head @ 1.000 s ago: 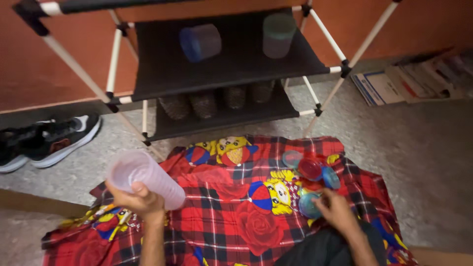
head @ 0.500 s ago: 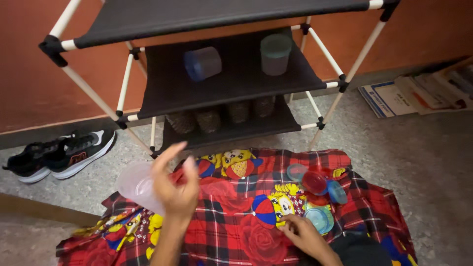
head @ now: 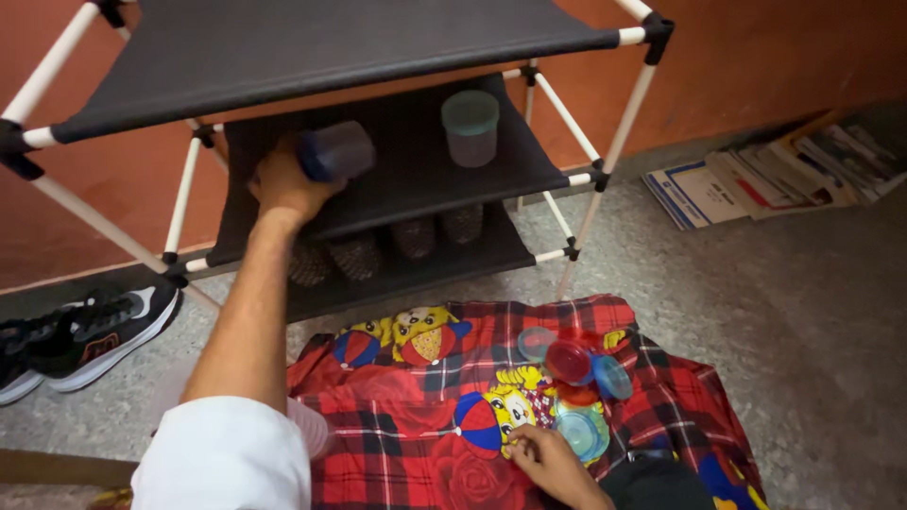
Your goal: The person sits on a patterned cloth on the floor and repeatedly takes small plastic containers from a two-tiered shelf. They open each container, place the lid on the cloth, and then stack the container body onto a growing pile. The person continues this process, handling multiple containers one by one.
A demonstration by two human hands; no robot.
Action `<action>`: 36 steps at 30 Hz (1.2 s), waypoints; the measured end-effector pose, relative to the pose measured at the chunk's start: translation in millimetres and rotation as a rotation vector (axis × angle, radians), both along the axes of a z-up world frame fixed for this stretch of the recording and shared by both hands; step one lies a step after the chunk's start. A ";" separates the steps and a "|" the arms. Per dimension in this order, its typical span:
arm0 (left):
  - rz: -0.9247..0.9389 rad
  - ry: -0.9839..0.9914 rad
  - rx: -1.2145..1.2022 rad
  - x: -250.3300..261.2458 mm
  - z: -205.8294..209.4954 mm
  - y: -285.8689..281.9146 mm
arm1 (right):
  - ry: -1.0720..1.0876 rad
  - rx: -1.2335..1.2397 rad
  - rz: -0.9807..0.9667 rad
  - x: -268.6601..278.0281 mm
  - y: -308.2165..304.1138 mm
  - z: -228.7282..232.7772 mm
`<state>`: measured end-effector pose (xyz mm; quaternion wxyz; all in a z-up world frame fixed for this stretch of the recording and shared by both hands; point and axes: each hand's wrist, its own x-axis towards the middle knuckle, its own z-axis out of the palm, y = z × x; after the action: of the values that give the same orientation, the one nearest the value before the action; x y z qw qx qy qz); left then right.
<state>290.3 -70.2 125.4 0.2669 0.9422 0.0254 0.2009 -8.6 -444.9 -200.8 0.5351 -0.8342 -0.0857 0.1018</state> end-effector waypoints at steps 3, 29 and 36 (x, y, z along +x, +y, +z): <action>-0.132 -0.344 0.030 -40.5 19.2 -18.1 | -0.012 -0.003 -0.007 3.7 1.3 5.5; -0.758 0.332 0.155 -358.5 -293.7 -73.6 | 0.102 -0.086 0.263 -31.1 62.3 -10.1; -0.731 0.233 0.128 -361.6 -289.3 -75.9 | 0.344 0.049 0.349 -33.1 68.4 -1.4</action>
<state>-71.3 -146.1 -163.9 0.2568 0.9203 -0.2947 -0.0146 -41.7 -376.5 -202.2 0.5361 -0.7640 -0.1388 0.3311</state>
